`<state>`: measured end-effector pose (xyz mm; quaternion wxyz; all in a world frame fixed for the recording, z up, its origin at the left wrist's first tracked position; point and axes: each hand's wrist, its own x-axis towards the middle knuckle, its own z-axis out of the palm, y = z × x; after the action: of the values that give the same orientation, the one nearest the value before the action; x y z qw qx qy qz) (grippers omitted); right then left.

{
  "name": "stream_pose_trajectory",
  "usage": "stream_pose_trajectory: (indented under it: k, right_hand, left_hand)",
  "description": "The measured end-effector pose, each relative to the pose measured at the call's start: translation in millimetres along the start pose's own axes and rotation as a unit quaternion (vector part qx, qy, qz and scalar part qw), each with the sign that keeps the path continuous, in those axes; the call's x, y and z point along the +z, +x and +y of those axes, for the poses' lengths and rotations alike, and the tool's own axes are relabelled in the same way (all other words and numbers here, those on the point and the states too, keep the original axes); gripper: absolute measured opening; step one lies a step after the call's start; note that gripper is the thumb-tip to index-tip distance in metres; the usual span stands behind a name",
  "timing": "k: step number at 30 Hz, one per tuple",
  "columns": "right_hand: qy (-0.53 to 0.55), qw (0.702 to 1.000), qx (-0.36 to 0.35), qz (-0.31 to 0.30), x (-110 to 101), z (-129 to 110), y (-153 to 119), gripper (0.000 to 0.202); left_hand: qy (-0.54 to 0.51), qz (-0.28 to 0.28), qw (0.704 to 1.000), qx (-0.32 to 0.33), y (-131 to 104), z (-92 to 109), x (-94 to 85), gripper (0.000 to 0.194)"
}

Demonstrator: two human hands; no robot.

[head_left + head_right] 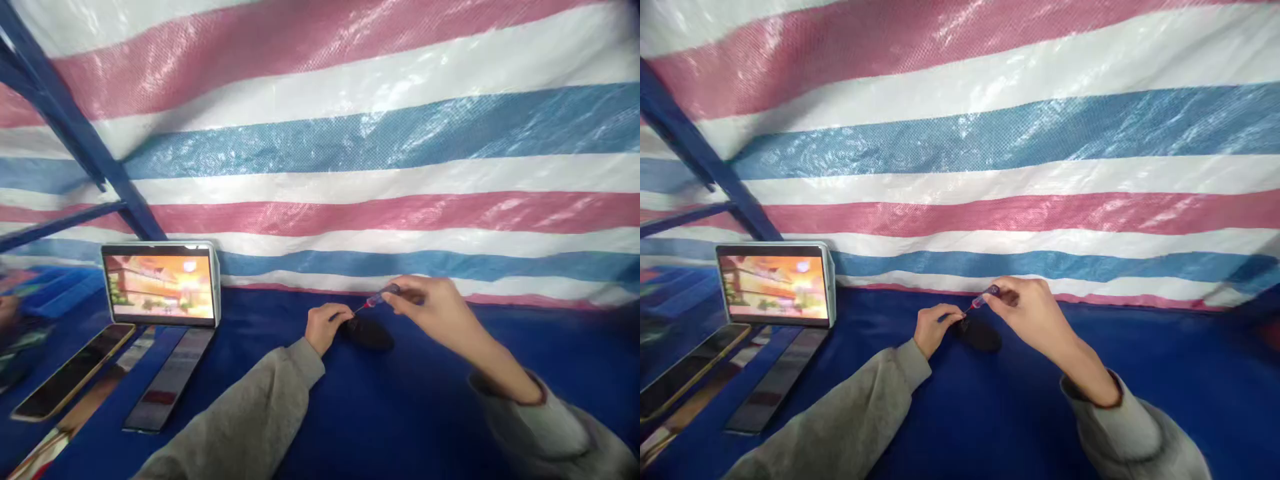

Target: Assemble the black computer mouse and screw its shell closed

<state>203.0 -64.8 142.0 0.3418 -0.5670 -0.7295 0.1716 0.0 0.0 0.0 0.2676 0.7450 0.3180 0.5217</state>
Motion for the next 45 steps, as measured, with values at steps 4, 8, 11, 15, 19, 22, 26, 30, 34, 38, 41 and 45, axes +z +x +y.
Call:
stream_pose_trajectory:
  k: [4,8,11,15,19,22,26,30,34,38,41,45]
  right_hand:
    - [-0.002,1.000,-0.002,0.000,3,-3,3,0.024]
    - [0.015,1.000,-0.003,0.011,4,-2,2,0.025]
    - [0.024,1.000,0.002,0.018,4,-1,1,0.024]
    - [0.029,0.999,-0.003,0.022,5,-3,1,0.021]
    - [0.022,0.999,-0.023,0.019,8,-4,2,0.019]
    - [0.017,0.999,-0.026,0.021,10,-4,2,0.019]
    - [0.018,0.999,-0.024,0.013,10,-6,1,0.020]
    - [0.003,1.000,-0.022,-0.006,10,-6,1,0.018]
    - [-0.021,0.999,-0.026,-0.015,9,-8,1,0.017]
    - [-0.040,0.999,-0.028,-0.022,8,-10,0,0.017]
    - [-0.054,0.998,-0.032,-0.019,9,-11,0,0.017]
    - [-0.064,0.997,-0.042,-0.016,10,-12,-1,0.017]
  left_hand:
    - [0.006,0.006,1.000,0.013,3,3,-2.9,0.028]
    - [0.009,0.006,1.000,0.004,3,6,-4.0,0.022]
    - [0.013,0.002,1.000,-0.001,3,7,-4.1,0.018]
    - [0.017,-0.001,1.000,0.003,3,6,-3.5,0.017]
    - [0.014,-0.017,1.000,0.008,4,5,-2.4,0.018]
    - [0.011,-0.026,1.000,0.003,4,6,-2.0,0.022]
    - [0.027,-0.032,0.999,0.003,4,6,-1.6,0.028]
    - [0.047,-0.037,0.998,0.030,3,5,-0.5,0.032]
    - [0.061,-0.040,0.996,0.048,2,6,0.1,0.030]
    - [0.071,-0.041,0.995,0.058,1,7,-0.4,0.025]
    - [0.070,-0.042,0.995,0.063,1,6,-0.1,0.021]
    - [0.069,-0.045,0.994,0.070,0,3,0.5,0.019]
